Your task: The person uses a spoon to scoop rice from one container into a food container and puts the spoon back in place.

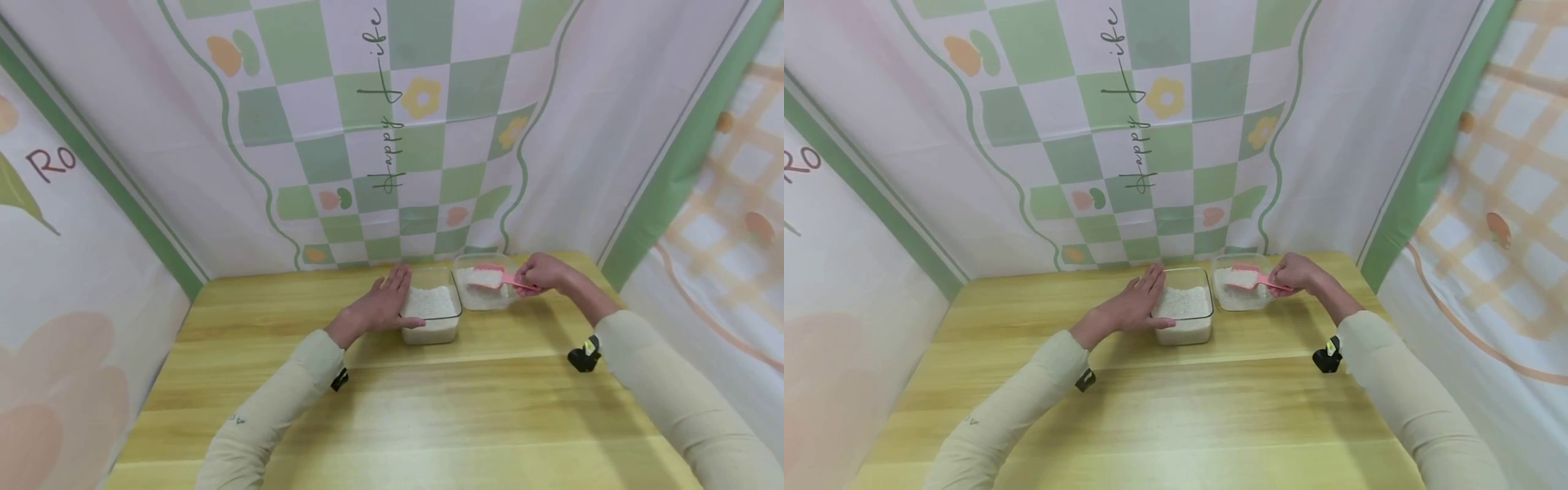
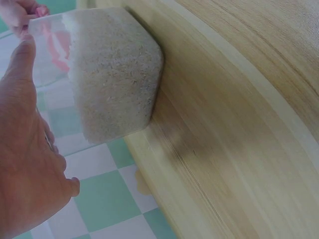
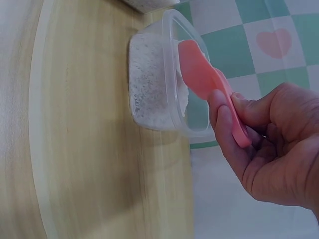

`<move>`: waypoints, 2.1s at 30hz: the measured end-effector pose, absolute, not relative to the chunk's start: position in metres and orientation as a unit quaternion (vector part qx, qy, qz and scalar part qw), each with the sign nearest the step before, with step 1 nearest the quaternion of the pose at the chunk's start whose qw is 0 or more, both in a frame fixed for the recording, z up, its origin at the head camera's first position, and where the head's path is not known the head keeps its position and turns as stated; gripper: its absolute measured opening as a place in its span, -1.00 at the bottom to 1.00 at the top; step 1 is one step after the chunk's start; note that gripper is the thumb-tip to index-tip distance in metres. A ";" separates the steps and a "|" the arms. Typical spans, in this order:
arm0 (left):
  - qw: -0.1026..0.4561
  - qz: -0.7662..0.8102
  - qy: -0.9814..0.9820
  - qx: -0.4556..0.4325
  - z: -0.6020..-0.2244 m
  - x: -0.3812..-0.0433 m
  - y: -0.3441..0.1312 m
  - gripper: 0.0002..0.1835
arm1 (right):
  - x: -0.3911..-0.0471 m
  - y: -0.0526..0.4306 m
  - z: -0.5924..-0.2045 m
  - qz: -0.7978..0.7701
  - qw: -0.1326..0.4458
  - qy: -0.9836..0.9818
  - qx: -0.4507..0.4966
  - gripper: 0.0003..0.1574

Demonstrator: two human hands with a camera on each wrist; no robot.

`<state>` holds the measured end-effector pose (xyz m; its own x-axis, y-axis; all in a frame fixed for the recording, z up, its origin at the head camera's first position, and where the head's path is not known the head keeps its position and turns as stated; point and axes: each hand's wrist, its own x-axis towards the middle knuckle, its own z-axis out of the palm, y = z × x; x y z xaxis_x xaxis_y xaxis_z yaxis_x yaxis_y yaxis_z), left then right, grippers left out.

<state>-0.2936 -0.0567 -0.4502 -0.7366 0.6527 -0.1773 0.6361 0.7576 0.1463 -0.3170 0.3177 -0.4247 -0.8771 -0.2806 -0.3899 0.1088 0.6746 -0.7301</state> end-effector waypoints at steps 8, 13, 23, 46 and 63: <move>0.108 0.050 0.930 0.349 -0.450 -0.294 -0.057 0.22 | -0.314 0.317 -0.417 -0.363 0.237 0.900 -0.043 -0.63; 0.108 0.050 0.930 0.348 -0.450 -0.294 -0.057 0.22 | -0.310 0.318 -0.413 -0.346 0.230 0.909 -0.048 -0.62; 0.105 0.046 0.930 0.348 -0.451 -0.294 -0.057 0.22 | -0.306 0.320 -0.409 -0.297 0.216 0.928 -0.064 -0.67; 0.117 0.045 0.930 0.347 -0.447 -0.291 -0.056 0.23 | -0.288 0.309 -0.392 -0.137 0.105 0.980 -0.098 -0.79; 0.110 0.049 0.929 0.349 -0.448 -0.290 -0.057 0.22 | -0.266 0.293 -0.379 -0.050 -0.042 0.983 -0.172 -0.84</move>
